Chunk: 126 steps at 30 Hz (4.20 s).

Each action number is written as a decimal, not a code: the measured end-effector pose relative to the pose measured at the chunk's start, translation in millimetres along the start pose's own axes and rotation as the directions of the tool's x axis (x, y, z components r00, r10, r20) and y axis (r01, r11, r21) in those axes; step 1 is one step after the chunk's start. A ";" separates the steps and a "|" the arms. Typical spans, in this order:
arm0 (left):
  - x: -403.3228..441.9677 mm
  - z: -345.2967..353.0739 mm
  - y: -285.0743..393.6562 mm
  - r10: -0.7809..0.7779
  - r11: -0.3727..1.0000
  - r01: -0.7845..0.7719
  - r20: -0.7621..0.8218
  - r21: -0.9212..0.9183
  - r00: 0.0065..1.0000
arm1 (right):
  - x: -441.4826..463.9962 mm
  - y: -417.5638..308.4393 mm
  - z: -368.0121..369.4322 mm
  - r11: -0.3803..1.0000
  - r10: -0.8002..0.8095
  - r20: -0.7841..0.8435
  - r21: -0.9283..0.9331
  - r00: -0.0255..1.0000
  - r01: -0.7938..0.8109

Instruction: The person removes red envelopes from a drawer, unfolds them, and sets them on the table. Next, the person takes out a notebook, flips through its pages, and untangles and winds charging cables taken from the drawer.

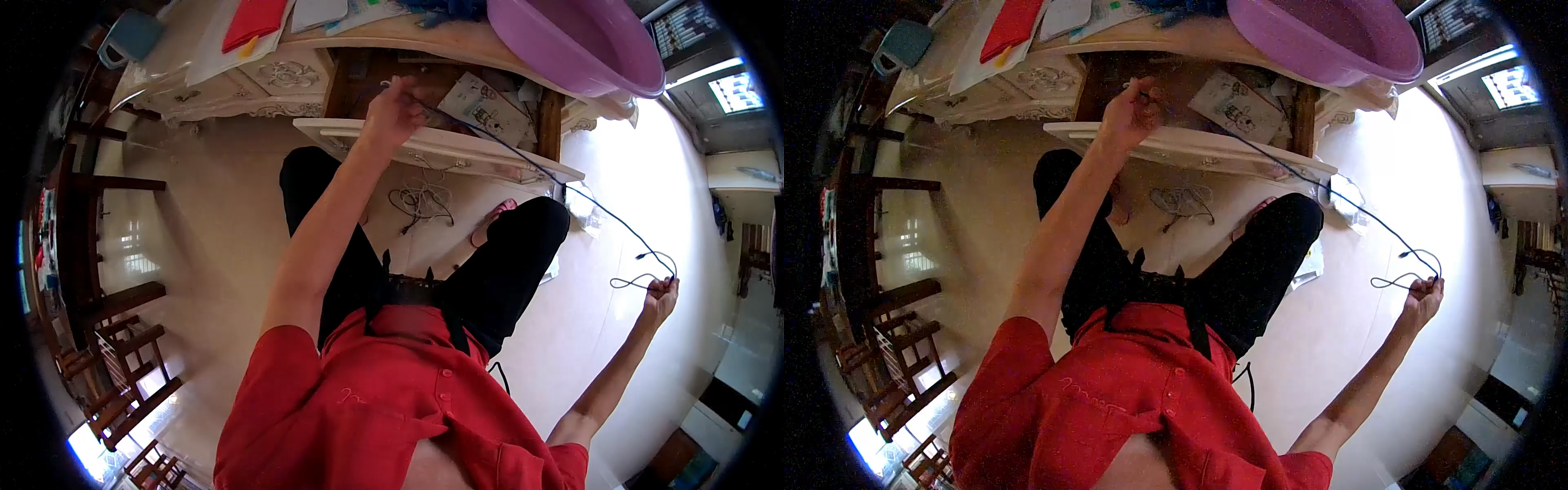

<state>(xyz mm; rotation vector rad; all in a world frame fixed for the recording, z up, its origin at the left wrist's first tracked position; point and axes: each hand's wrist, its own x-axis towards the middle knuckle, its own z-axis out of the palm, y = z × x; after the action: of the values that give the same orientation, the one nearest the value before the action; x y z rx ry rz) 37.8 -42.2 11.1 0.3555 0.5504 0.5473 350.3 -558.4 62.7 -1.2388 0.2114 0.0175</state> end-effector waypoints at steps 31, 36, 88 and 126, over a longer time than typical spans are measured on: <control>39.5 -26.5 36.7 0.347 0.682 -0.082 -0.223 0.727 0.911 | 54.5 -90.4 -76.8 0.927 -0.372 -0.486 -0.237 0.791 0.290; 50.5 -41.3 39.3 0.439 0.847 -0.218 -0.407 0.485 0.801 | 78.7 -131.2 -132.7 0.840 -0.525 -0.514 -0.442 0.678 0.315; -152.5 64.0 30.4 0.180 0.637 -0.240 0.161 0.733 0.970 | -306.8 188.2 229.2 0.706 0.368 0.919 -0.375 0.141 0.601; -140.4 72.4 5.9 -0.010 0.823 -0.111 0.209 0.557 0.978 | -270.7 -42.4 189.9 0.087 -0.681 0.731 0.133 -0.039 0.987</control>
<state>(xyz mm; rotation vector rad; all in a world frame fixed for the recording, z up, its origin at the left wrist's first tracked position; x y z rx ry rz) -23.4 -130.7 126.9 0.9903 0.4971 0.3810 118.9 -366.6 206.9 -1.5501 -1.4402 -0.7249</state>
